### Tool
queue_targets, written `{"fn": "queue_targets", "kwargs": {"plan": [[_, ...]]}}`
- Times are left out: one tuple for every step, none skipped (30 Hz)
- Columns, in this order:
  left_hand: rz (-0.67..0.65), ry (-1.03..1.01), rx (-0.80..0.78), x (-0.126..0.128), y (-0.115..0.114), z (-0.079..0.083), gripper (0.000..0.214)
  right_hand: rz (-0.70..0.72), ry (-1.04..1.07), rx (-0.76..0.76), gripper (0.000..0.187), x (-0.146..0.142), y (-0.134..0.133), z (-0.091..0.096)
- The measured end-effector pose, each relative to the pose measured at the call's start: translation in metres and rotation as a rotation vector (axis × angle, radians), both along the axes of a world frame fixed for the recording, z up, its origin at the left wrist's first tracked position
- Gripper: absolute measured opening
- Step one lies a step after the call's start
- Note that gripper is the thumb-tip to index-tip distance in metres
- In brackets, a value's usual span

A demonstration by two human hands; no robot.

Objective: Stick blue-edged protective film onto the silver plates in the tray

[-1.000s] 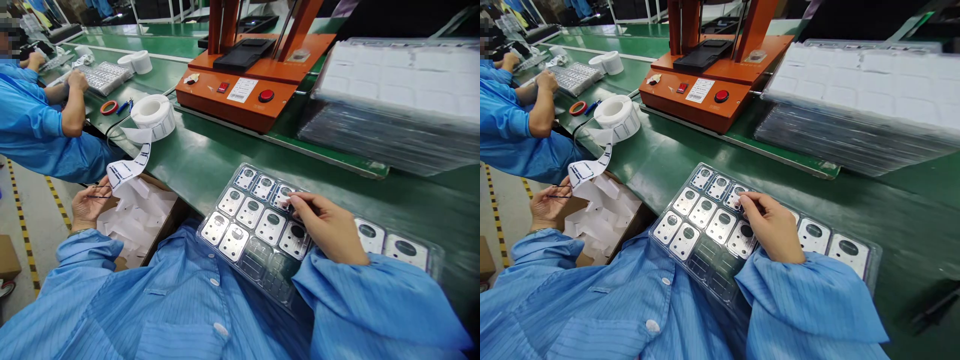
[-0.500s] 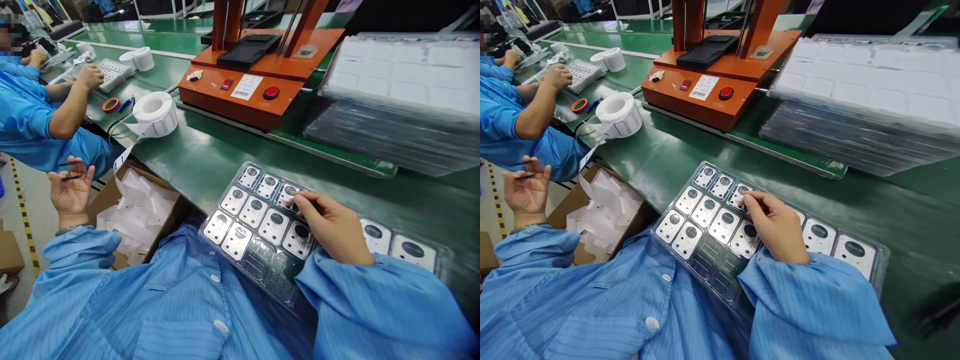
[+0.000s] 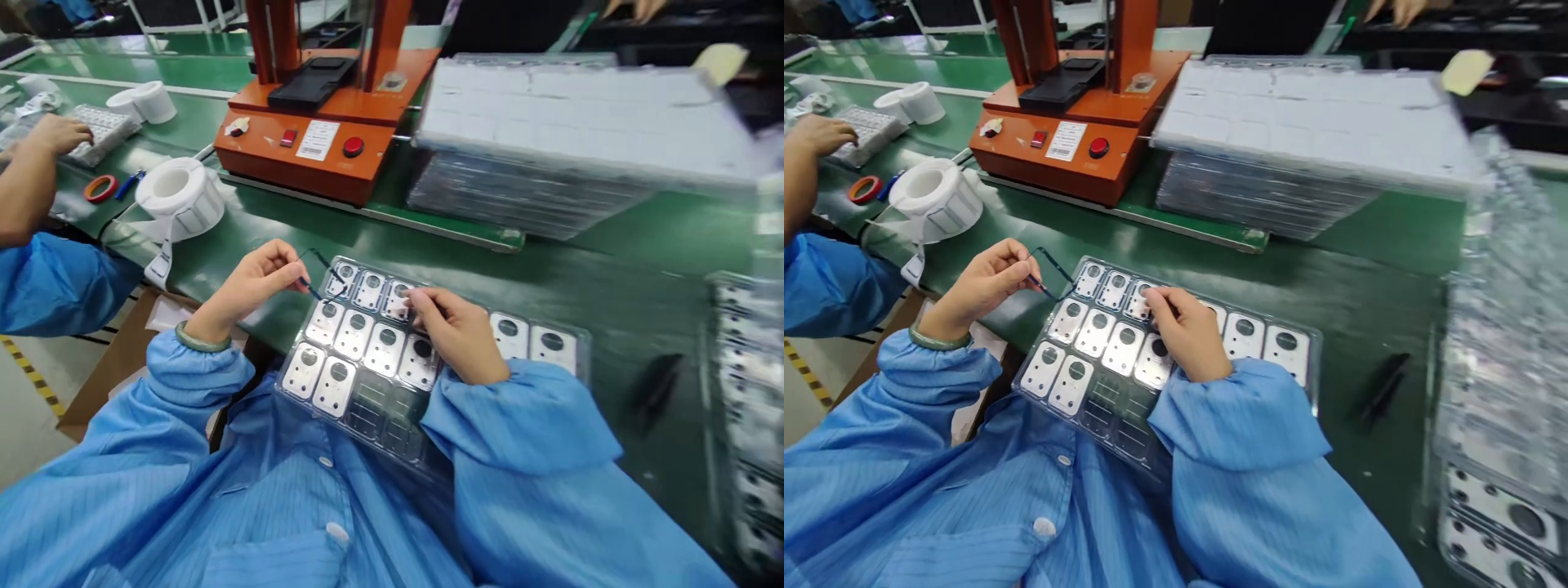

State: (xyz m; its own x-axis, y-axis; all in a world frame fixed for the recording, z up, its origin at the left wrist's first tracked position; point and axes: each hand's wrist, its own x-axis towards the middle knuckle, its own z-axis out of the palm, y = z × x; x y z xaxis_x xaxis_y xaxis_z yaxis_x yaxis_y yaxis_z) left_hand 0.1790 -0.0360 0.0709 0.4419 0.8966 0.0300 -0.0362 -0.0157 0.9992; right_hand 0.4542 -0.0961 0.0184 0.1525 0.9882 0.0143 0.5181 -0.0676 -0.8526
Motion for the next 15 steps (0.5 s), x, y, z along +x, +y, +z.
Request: {"fn": "queue_targets", "kwargs": {"plan": [[-0.065,0.016,0.017,0.015,0.006,0.004,0.031,0.001,0.060,0.022,0.041,0.000,-0.001,0.001],[-0.126,0.041,0.035,0.029,0.012,0.008,0.030,-0.016,0.120,0.046,0.045,0.000,-0.002,0.002],[-0.184,0.073,0.052,0.042,0.017,0.011,0.030,-0.025,0.163,0.064,0.047,0.001,-0.003,0.003],[-0.239,0.109,0.070,0.055,0.022,0.014,0.029,-0.034,0.194,0.089,0.049,0.001,-0.004,0.004],[-0.289,0.145,0.086,0.066,0.027,0.016,0.028,-0.053,0.213,0.121,0.050,0.003,-0.005,0.005],[-0.332,0.177,0.101,0.076,0.031,0.017,0.027,-0.069,0.220,0.146,0.049,0.004,-0.005,0.006],[-0.365,0.201,0.115,0.085,0.035,0.016,0.026,-0.082,0.223,0.165,0.047,0.005,-0.006,0.007],[-0.387,0.217,0.129,0.093,0.038,0.014,0.025,-0.089,0.225,0.170,0.044,0.007,-0.006,0.009],[-0.401,0.227,0.145,0.099,0.041,0.011,0.024,-0.092,0.228,0.163,0.042,0.008,-0.005,0.010],[-0.408,0.233,0.161,0.105,0.043,0.008,0.023,-0.091,0.232,0.148,0.039,0.009,-0.005,0.011],[-0.413,0.239,0.175,0.108,0.045,0.004,0.022,-0.087,0.237,0.127,0.037,0.009,-0.004,0.011],[-0.416,0.247,0.185,0.111,0.046,0.001,0.021,-0.083,0.241,0.104,0.036,0.010,-0.003,0.011],[-0.420,0.256,0.192,0.113,0.047,-0.002,0.020,-0.080,0.246,0.082,0.034,0.010,-0.003,0.011],[-0.425,0.264,0.194,0.114,0.047,-0.005,0.020,-0.078,0.251,0.065,0.033,0.010,-0.002,0.011],[-0.428,0.270,0.193,0.114,0.047,-0.006,0.020,-0.077,0.256,0.055,0.032,0.010,-0.001,0.011]]}}
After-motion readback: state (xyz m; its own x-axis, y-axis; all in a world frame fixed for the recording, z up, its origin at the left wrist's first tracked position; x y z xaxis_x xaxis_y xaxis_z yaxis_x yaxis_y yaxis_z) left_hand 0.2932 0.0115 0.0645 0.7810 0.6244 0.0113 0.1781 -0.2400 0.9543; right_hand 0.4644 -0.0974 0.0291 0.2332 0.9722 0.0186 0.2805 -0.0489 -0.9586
